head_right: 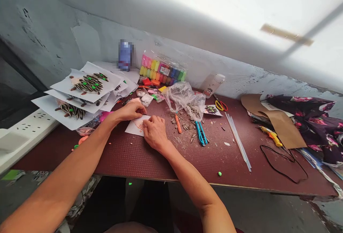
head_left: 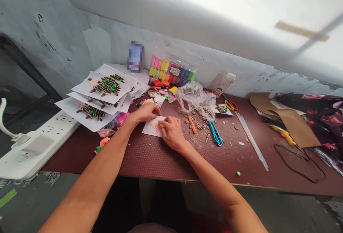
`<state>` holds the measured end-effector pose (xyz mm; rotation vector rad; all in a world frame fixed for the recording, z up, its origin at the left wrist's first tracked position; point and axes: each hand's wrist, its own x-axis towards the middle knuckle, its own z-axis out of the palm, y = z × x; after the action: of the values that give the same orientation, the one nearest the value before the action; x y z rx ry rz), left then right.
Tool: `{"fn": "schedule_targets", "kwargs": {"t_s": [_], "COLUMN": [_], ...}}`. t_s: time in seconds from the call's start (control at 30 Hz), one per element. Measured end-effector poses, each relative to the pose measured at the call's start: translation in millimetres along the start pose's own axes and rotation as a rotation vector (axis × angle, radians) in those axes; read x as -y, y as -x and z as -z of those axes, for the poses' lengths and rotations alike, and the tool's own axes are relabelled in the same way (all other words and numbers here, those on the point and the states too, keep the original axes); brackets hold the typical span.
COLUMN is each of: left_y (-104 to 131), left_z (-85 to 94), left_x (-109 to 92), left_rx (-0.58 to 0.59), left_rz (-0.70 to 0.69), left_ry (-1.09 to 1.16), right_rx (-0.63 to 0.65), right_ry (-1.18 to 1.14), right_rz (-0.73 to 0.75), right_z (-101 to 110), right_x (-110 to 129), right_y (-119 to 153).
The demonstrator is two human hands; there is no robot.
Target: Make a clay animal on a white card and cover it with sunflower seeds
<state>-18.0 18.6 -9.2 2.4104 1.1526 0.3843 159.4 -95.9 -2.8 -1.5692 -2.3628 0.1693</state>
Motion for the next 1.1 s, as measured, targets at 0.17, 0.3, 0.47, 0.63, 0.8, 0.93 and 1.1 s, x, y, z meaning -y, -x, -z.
{"fn": "schedule_targets", "kwargs": {"t_s": [0.17, 0.3, 0.47, 0.63, 0.8, 0.93, 1.1], "left_y": [0, 0, -1, -1, 1, 1, -1], "left_z": [-0.6, -0.5, 0.0, -0.1, 1.0, 1.1, -1.5], "left_x": [-2, -3, -3, -2, -4, -4, 1], "left_rx": [-0.002, -0.005, 0.015, 0.011, -0.018, -0.006, -0.001], "left_rz": [0.011, 0.010, 0.018, 0.014, 0.015, 0.010, 0.009], "left_ry": [-0.021, -0.037, -0.039, -0.021, -0.053, -0.040, -0.017], "right_rx": [0.045, 0.060, 0.059, 0.057, 0.011, 0.022, 0.051], "right_ry": [0.012, 0.026, 0.051, 0.073, 0.068, 0.078, 0.127], "right_rz": [-0.028, -0.026, 0.003, 0.026, 0.014, 0.057, 0.120], "right_z": [0, 0, -1, 0, 3, 3, 2], "right_x": [7, 8, 10, 10, 7, 9, 14], "right_y": [-2, -4, -4, -4, -2, 2, 4]}}
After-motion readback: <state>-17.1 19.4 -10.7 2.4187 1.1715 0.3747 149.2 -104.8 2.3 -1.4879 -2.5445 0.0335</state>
